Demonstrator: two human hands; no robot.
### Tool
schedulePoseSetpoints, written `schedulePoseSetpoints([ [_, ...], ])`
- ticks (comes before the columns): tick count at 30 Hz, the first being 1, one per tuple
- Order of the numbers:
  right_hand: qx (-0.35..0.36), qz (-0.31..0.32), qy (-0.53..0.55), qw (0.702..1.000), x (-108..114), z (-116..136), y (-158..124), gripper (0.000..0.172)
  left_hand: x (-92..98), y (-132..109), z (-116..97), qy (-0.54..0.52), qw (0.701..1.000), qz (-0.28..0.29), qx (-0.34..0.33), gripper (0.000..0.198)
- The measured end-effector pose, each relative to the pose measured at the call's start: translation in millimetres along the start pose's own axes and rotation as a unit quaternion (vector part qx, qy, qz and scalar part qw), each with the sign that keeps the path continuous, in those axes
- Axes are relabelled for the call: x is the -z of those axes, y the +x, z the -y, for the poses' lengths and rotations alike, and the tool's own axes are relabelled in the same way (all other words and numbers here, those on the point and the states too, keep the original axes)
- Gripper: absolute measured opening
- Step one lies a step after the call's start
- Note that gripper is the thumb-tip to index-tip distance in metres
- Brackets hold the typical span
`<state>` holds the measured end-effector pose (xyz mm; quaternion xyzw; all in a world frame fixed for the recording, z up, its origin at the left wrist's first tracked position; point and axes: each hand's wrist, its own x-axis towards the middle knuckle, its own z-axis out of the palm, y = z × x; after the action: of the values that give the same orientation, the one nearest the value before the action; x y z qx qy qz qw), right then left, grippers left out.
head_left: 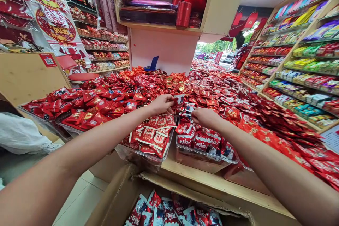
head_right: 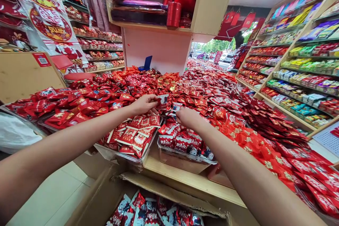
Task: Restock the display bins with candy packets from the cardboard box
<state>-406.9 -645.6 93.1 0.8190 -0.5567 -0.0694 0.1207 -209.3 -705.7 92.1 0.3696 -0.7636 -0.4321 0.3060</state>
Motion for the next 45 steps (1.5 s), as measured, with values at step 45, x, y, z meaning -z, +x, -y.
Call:
schedulePoseSetpoints([
  [45,0.053,0.060,0.275,0.958,15.2,14.2,-30.5,0.032,-14.3,-17.0,-15.0,-0.387,0.908,-0.090,0.134,0.022],
])
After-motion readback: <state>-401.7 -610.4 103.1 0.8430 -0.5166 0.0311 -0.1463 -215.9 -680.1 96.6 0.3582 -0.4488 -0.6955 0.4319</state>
